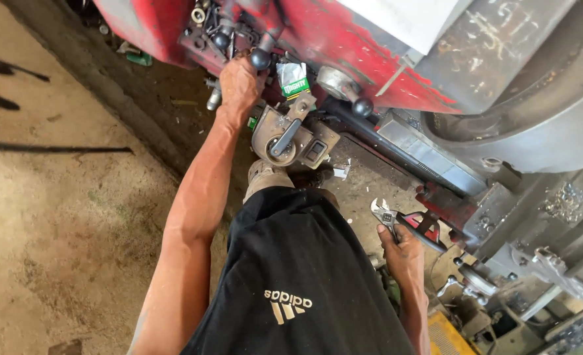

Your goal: Operating a lathe machine to process metal, including adjusting the tool post with an adjustable wrench and sharpening a tool bit on a bench grinder.

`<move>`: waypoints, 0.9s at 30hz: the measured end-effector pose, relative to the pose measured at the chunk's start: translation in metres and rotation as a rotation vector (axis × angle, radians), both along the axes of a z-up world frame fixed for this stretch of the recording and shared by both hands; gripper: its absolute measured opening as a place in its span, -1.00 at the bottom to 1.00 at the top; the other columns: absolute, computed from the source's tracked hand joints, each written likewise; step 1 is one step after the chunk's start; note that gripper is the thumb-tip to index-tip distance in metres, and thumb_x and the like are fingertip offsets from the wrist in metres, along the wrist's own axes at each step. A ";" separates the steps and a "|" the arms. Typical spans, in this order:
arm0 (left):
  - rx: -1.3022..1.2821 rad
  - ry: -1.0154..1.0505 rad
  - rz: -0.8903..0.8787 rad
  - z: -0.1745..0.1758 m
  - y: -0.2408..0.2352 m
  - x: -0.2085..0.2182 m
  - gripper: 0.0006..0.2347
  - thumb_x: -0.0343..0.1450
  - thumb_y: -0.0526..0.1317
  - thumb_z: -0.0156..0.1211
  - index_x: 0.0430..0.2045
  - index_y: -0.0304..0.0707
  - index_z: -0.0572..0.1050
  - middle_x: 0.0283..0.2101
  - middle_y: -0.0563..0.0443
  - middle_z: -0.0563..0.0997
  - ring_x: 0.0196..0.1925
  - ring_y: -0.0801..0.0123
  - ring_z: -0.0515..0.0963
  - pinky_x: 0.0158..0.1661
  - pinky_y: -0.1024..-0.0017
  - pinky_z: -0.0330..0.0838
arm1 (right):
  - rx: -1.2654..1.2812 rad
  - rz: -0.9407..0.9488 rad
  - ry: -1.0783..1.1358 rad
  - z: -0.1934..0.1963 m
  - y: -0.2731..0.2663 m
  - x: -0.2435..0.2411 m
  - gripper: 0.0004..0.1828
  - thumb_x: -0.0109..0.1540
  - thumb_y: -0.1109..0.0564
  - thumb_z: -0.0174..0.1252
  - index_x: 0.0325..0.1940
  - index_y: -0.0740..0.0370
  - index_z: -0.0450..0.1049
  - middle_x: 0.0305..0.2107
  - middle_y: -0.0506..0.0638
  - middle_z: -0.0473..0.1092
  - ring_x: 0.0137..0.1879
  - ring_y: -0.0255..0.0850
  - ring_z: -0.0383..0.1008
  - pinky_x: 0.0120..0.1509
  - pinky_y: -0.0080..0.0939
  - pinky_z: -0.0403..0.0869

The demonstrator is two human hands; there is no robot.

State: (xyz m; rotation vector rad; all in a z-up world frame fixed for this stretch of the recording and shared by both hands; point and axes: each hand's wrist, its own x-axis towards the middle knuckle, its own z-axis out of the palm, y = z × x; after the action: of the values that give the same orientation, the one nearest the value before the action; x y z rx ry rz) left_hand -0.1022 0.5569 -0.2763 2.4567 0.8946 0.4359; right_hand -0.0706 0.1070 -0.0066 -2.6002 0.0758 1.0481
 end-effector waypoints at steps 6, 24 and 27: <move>-0.465 0.191 0.188 0.061 -0.008 0.019 -0.66 0.46 0.19 0.06 -0.43 0.02 0.62 -0.55 -0.04 0.60 -0.44 0.02 0.60 -0.33 0.08 0.40 | -0.030 -0.012 0.046 -0.002 -0.010 -0.003 -0.58 0.36 -0.23 0.09 -0.29 0.16 0.38 -0.55 0.00 0.30 -0.42 -0.21 0.22 -0.30 -0.12 0.19; -0.971 -0.593 -0.313 0.348 -0.302 -0.008 -0.79 0.20 -0.33 0.60 -0.43 -0.29 0.63 -0.36 -0.05 0.68 -0.40 0.37 0.61 -0.31 0.49 0.48 | 1.300 -0.392 -0.273 0.068 -0.036 0.020 -0.68 0.17 0.35 0.29 -0.01 0.57 0.50 -0.71 0.07 0.28 -0.74 -0.41 0.23 -0.62 -0.48 0.30; -0.976 -0.676 -0.471 0.355 -0.375 0.013 -0.79 0.19 -0.39 0.61 -0.44 -0.35 0.63 -0.46 0.02 0.57 -0.53 0.40 0.55 -0.37 0.54 0.52 | 1.451 -0.395 -0.239 0.080 -0.079 0.031 -0.61 0.10 0.39 0.34 -0.03 0.68 0.47 -0.67 0.21 0.40 -0.73 -0.43 0.26 -0.66 -0.49 0.30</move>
State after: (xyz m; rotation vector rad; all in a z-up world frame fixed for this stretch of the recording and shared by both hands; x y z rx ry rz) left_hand -0.0895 0.1822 0.0784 1.3868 0.1342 0.4588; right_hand -0.0396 0.0280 0.0734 -1.2621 -0.1663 0.3343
